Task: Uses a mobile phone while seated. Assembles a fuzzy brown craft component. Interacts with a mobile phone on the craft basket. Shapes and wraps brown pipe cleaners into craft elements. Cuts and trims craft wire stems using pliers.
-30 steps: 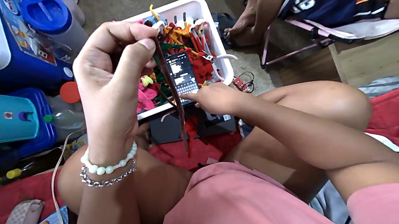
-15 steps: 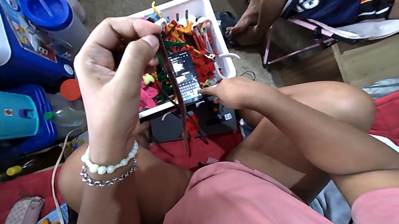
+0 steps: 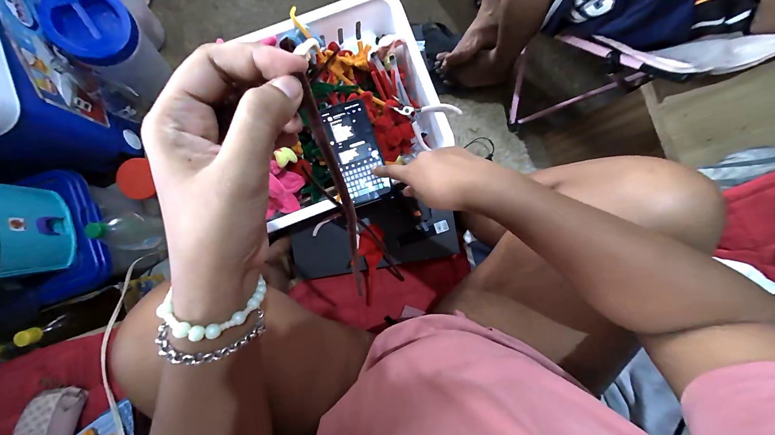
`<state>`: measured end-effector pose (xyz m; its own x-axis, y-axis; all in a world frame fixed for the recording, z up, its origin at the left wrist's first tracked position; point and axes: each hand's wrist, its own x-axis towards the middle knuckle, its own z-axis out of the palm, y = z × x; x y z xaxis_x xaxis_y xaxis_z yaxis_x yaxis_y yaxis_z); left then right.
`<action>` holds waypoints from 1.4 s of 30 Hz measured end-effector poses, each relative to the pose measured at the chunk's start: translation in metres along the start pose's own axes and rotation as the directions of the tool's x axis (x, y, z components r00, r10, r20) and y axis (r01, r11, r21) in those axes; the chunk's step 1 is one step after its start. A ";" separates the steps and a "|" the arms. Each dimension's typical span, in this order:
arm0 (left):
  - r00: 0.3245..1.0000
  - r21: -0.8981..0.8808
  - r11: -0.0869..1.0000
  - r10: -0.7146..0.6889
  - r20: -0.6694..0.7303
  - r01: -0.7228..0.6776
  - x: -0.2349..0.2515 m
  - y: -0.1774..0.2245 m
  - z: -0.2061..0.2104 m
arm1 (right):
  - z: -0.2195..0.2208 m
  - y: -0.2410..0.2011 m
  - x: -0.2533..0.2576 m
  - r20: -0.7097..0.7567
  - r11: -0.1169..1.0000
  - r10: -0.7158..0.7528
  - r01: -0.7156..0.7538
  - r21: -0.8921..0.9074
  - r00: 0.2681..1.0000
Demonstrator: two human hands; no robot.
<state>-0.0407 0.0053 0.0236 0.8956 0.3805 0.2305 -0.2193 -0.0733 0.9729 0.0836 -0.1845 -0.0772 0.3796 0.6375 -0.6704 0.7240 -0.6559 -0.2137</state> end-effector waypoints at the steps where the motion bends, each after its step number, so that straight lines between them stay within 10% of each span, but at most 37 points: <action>1: 1.000 0.002 1.000 0.001 0.000 -0.001 0.000 0.000 0.000 | 0.000 -0.001 0.000 -0.003 1.000 0.002 -0.002 0.000 1.000; 42: 1.000 -0.018 1.000 0.003 -0.002 -0.003 0.000 0.002 -0.001 | 0.008 -0.017 -0.002 -0.036 0.997 -0.077 0.076 -0.019 0.996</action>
<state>-0.0412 0.0064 0.0256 0.8940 0.3825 0.2332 -0.2290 -0.0573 0.9717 0.0660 -0.1776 -0.0783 0.3432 0.7002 -0.6260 0.7617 -0.5975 -0.2506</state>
